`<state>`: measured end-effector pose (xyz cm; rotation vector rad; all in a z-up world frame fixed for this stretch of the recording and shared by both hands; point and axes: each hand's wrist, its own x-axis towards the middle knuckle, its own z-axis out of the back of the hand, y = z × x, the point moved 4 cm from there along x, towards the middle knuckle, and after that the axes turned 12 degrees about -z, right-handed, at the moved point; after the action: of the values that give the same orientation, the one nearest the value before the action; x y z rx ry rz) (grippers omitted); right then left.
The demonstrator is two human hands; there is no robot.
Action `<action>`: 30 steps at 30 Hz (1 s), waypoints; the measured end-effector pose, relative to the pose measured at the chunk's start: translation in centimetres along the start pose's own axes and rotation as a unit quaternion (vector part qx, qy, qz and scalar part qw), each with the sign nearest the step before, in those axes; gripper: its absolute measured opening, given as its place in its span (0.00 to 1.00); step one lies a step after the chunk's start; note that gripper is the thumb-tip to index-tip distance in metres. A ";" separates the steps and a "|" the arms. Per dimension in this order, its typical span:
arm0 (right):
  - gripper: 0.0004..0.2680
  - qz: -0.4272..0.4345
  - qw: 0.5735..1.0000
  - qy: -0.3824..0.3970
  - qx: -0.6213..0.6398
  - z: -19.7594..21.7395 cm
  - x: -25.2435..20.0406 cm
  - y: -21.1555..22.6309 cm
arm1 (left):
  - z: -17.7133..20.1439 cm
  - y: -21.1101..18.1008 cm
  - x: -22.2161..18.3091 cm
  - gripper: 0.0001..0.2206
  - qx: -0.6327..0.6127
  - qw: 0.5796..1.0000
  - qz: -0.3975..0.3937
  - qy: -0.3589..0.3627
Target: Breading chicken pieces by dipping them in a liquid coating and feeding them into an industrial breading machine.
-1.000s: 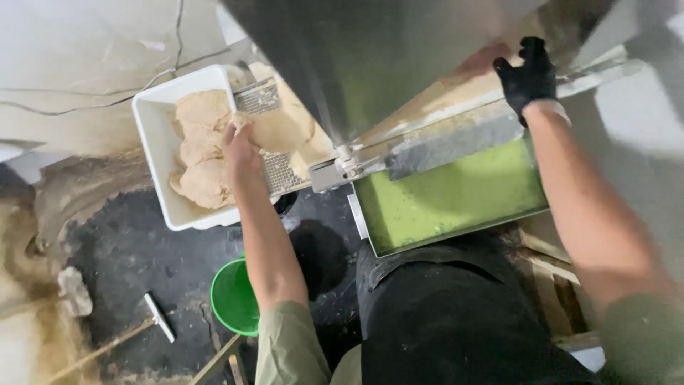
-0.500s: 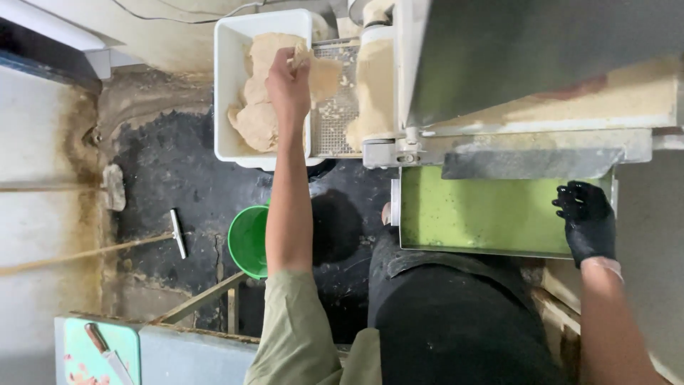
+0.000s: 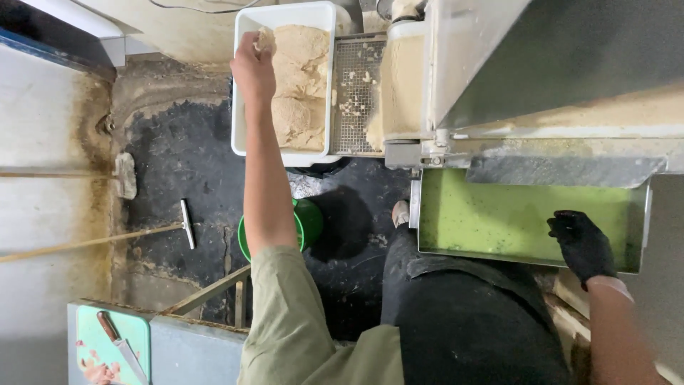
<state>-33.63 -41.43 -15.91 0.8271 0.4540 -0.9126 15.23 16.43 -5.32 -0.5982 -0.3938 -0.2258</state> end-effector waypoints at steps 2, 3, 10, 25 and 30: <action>0.12 0.008 0.999 -0.009 -0.050 -1.4 1.1 -0.5 | -1.9 -1.8 -2.1 0.15 -0.013 0.993 0.045 0.108; 0.14 0.019 0.995 -0.021 -0.098 -2.0 1.8 -0.5 | -3.3 -2.7 -3.1 0.17 -0.027 0.973 0.085 0.211; 0.32 0.065 0.942 0.073 -0.320 -11.5 8.2 -4.8 | -9.4 -12.3 -12.4 0.29 -0.156 0.892 0.192 0.379; 0.07 0.086 0.901 0.023 -0.424 -18.0 11.3 -7.9 | -14.1 -16.4 -10.8 0.26 -0.335 0.872 0.271 0.231; 0.06 0.094 0.895 -0.005 -0.436 -15.5 9.3 -6.1 | -13.8 -18.2 -10.8 0.24 -0.327 0.873 0.246 0.264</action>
<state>-33.70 -36.05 -34.27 0.0345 0.6867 -0.4415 3.72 -5.28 -11.19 -1.2409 0.3988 -0.0163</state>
